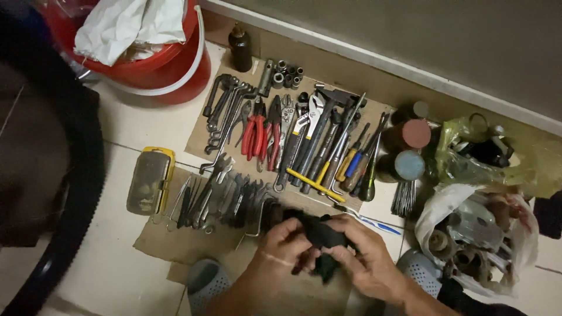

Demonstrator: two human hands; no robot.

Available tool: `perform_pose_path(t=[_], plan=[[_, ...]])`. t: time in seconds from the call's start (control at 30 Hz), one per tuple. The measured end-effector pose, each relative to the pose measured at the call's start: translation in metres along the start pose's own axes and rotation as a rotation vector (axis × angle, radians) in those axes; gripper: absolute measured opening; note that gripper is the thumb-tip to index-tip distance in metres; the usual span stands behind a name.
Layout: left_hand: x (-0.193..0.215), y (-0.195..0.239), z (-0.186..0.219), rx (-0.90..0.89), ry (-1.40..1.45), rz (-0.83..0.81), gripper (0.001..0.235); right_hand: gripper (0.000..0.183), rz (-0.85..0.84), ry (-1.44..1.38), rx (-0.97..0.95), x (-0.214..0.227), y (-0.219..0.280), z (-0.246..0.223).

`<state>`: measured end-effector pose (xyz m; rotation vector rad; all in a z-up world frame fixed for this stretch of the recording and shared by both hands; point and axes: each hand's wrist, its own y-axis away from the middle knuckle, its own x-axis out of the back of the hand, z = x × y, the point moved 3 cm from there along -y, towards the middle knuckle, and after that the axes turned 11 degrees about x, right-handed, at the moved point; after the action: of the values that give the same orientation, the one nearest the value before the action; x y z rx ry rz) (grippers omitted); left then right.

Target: The person sits on a stool and organizes various tools laid out on the floor. They pick up socket bits, wipe them with a black cloth, and place them into a yellow socket set case. They also handle a screwdriver and other small metal parts, arranging them on the floor.

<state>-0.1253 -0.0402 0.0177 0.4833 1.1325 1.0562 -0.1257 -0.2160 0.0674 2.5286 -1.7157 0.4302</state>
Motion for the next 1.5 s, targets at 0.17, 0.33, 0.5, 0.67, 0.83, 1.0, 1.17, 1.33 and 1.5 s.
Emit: perform_pose_path(t=[0.17, 0.33, 0.5, 0.67, 0.83, 1.0, 1.17, 1.33, 1.5], plan=[[-0.011, 0.002, 0.004, -0.388, -0.487, 0.239, 0.018, 0.019, 0.228, -0.425, -0.488, 0.006, 0.01, 0.031], [-0.021, 0.008, 0.001, -1.08, -1.11, 0.305, 0.018, 0.017, 0.421, -0.75, -0.735, 0.009, 0.022, 0.044], [-0.002, -0.018, -0.012, 0.026, 0.065, -0.098, 0.017, 0.021, 0.065, -0.021, -0.195, 0.02, 0.012, 0.01], [-0.007, -0.017, -0.017, 0.154, 0.164, -0.095, 0.008, 0.035, -0.006, 0.105, 0.056, 0.019, 0.019, 0.009], [-0.026, 0.01, 0.01, -0.531, -0.605, 0.132, 0.009, 0.021, 0.143, -0.202, -0.398, 0.024, 0.027, 0.041], [-0.02, 0.01, 0.018, -0.218, -0.568, 0.272, 0.019, 0.034, 0.354, -0.638, -0.609, 0.016, 0.014, 0.033], [-0.003, -0.003, 0.022, -0.138, -0.009, 0.149, 0.009, 0.034, 0.376, -0.584, -0.63, 0.017, 0.016, 0.035], [-0.004, 0.002, 0.025, -0.132, -0.064, 0.025, 0.057, 0.041, 0.23, -0.354, -0.578, 0.012, 0.018, 0.027], [0.002, -0.011, 0.002, -0.134, -0.124, -0.099, 0.051, 0.037, 0.059, 0.014, -0.178, 0.011, 0.004, 0.006]])
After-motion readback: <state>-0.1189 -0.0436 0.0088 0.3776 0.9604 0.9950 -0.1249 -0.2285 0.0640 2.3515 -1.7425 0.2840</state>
